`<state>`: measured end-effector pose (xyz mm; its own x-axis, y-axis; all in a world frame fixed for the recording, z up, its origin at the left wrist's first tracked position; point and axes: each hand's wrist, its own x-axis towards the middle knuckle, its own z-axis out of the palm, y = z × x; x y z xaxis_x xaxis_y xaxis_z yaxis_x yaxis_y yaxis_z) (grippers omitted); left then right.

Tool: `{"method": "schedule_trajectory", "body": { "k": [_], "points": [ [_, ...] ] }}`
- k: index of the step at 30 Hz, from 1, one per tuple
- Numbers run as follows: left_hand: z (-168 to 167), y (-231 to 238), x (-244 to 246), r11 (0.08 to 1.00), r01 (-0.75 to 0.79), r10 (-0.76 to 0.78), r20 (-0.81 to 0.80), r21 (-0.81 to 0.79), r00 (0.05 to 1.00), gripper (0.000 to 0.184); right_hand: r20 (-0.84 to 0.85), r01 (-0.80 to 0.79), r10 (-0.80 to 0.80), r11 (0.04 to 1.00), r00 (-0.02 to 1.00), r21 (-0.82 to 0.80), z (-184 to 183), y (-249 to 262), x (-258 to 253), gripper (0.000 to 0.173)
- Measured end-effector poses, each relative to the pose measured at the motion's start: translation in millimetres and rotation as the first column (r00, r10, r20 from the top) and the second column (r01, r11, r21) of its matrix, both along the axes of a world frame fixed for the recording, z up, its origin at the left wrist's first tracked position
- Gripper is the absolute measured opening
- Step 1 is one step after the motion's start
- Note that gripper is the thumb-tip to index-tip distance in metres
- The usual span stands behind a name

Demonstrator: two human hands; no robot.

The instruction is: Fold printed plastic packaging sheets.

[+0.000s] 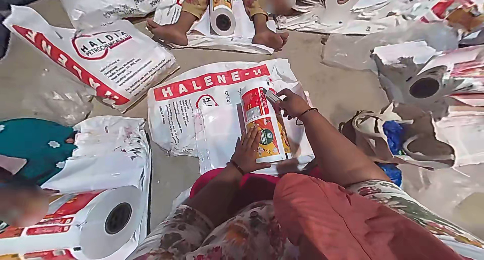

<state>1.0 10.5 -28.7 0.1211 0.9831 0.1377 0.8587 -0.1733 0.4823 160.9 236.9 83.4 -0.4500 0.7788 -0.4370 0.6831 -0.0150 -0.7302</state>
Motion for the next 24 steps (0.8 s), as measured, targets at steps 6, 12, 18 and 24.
{"method": "schedule_trajectory", "body": {
  "k": [6,12,18,24],
  "points": [
    [0.0,-0.5,0.6,1.000,0.004,-0.004,0.004,0.025,1.000,0.130,-0.041,-0.018,0.015,0.996,0.999,-0.082,-1.8,-8.6,18.4,0.037],
    [5.8,-1.2,-2.9,0.999,0.033,-0.034,0.134,0.014,0.990,0.098,-0.018,-0.212,0.211,0.971,0.977,-0.113,5.2,-33.0,43.9,0.034],
    [30.7,12.0,-3.9,0.996,-0.018,-0.001,0.227,0.083,0.974,0.054,-0.018,-0.408,0.411,0.896,0.911,-0.177,11.6,-75.3,77.0,0.029],
    [89.1,67.8,-10.1,0.978,0.182,-0.200,-0.219,-0.098,0.955,0.041,0.007,-0.452,0.459,0.879,0.889,-0.152,11.9,-123.8,76.5,0.025]
  ]
}}
